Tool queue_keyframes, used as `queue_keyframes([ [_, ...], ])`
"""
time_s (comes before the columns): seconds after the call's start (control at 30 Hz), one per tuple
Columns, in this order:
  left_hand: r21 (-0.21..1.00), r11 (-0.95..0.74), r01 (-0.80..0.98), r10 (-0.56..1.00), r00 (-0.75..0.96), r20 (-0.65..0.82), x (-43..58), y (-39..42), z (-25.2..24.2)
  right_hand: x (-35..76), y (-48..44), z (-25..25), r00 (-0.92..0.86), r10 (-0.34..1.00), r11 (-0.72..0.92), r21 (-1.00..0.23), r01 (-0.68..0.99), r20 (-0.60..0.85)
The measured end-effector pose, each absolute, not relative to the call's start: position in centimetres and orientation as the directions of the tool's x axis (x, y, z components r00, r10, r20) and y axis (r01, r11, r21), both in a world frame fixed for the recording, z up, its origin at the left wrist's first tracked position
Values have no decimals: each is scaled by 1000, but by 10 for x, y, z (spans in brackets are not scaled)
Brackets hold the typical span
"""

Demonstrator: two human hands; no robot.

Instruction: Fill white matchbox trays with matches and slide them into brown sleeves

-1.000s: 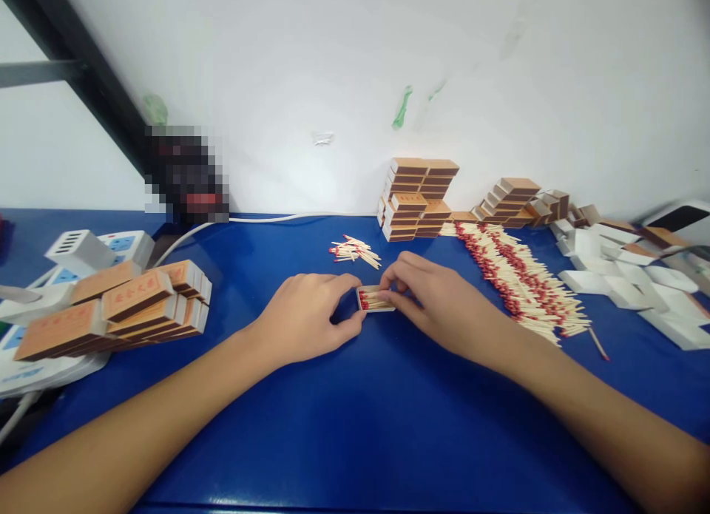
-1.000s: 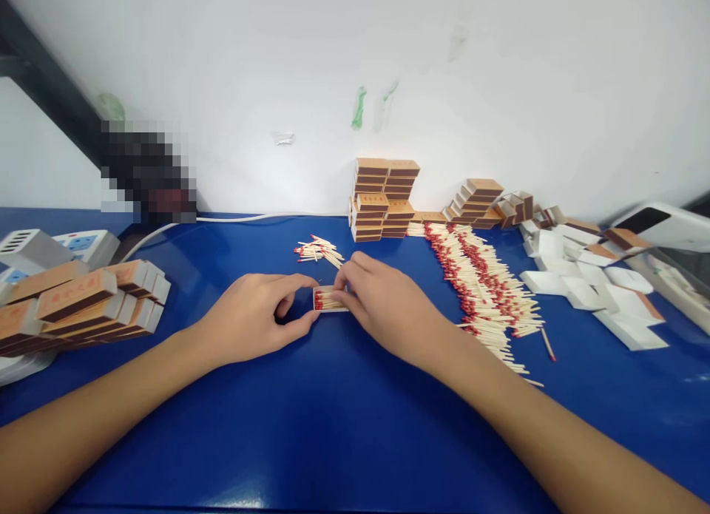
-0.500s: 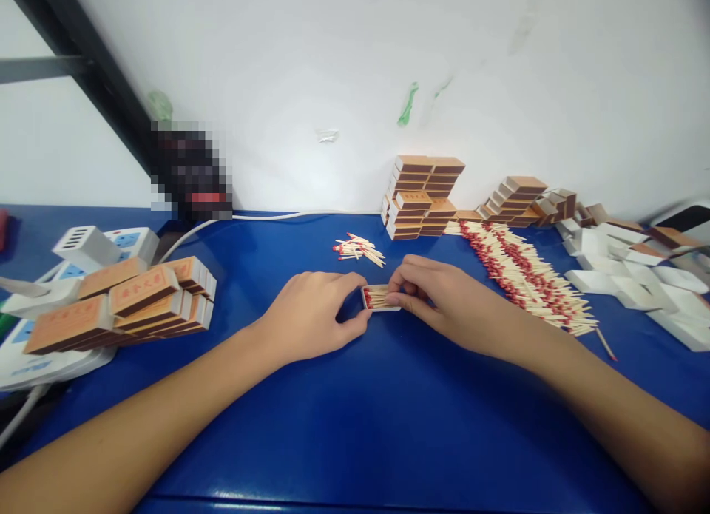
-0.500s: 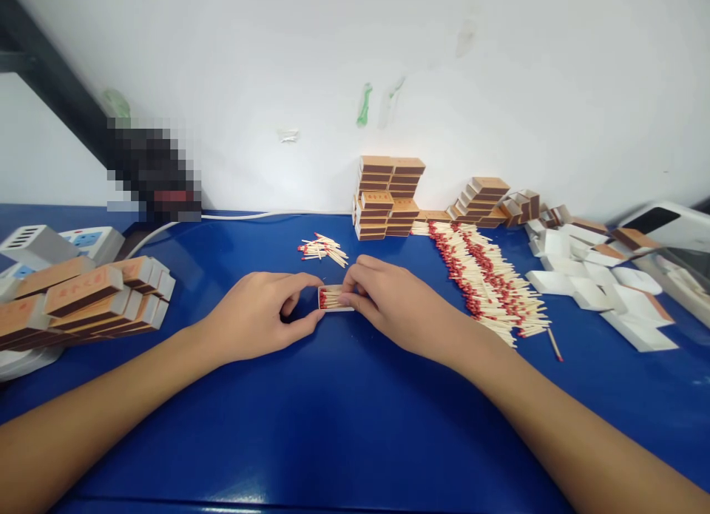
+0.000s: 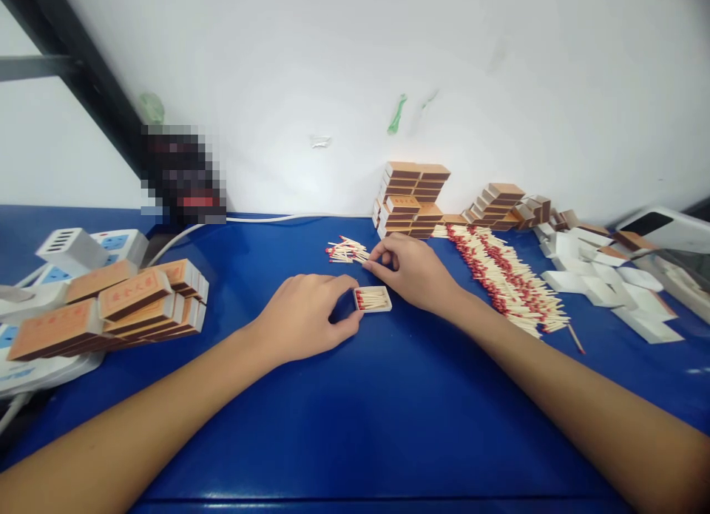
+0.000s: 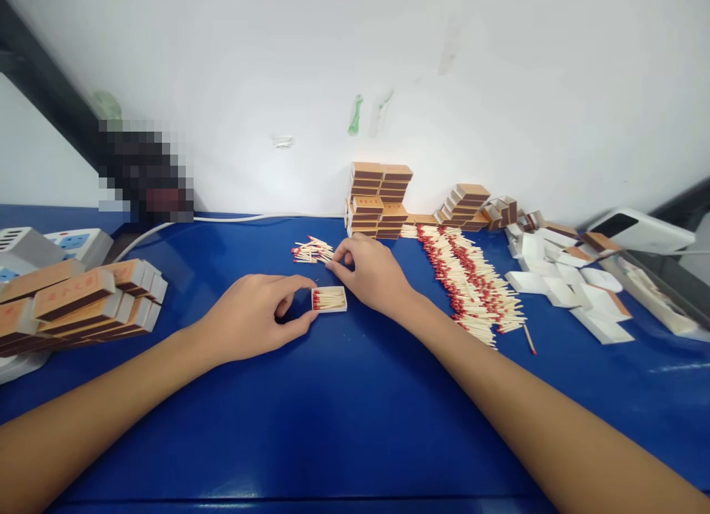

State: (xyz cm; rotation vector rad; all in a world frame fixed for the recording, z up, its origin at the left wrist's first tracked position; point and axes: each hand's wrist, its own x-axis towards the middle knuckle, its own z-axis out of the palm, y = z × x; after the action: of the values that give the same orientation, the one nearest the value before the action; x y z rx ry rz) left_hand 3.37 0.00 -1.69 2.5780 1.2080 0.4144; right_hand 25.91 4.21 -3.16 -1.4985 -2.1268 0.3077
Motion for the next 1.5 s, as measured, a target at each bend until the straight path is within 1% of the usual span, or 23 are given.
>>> queue_keyframes([
  [0.13,352,-627,695,771,619,150,33,0,-18,266,37,-30,-260,938,334,-398,854,229],
  [0.23,347,-627,697,772,617,154,33,0,-19,277,32,-27,-272,938,338,-388,858,215],
  [0.4,343,-630,696,769,622,150,34,0,-17,294,27,-26,-295,935,353,-440,826,198],
  [0.53,340,-627,701,773,616,153,34,0,-17,296,24,-28,-311,925,377,-442,814,217],
  [0.63,341,-628,700,772,616,159,34,0,-17,294,20,-24,-319,920,392,-517,761,228],
  [0.73,348,-626,697,773,613,162,33,1,-17,292,13,-18,-398,902,411,-605,682,165],
  [0.8,359,-622,696,776,610,161,33,1,-17,290,8,-14,-467,876,432,-621,654,118],
  [0.87,369,-620,692,776,610,160,34,1,-17,287,4,-13,-501,859,451,-615,647,103],
  [1.17,378,-614,693,779,609,148,35,0,-16,282,1,-15,-509,847,493,-581,648,152],
  [1.37,373,-619,692,777,610,158,34,1,-18,287,1,-8,-509,848,498,-548,672,148],
  [1.43,373,-617,693,777,611,151,34,1,-17,288,2,-10,-483,858,489,-560,668,173],
  [1.5,372,-616,695,778,611,146,34,1,-17,288,6,-15,-419,877,475,-555,683,235],
])
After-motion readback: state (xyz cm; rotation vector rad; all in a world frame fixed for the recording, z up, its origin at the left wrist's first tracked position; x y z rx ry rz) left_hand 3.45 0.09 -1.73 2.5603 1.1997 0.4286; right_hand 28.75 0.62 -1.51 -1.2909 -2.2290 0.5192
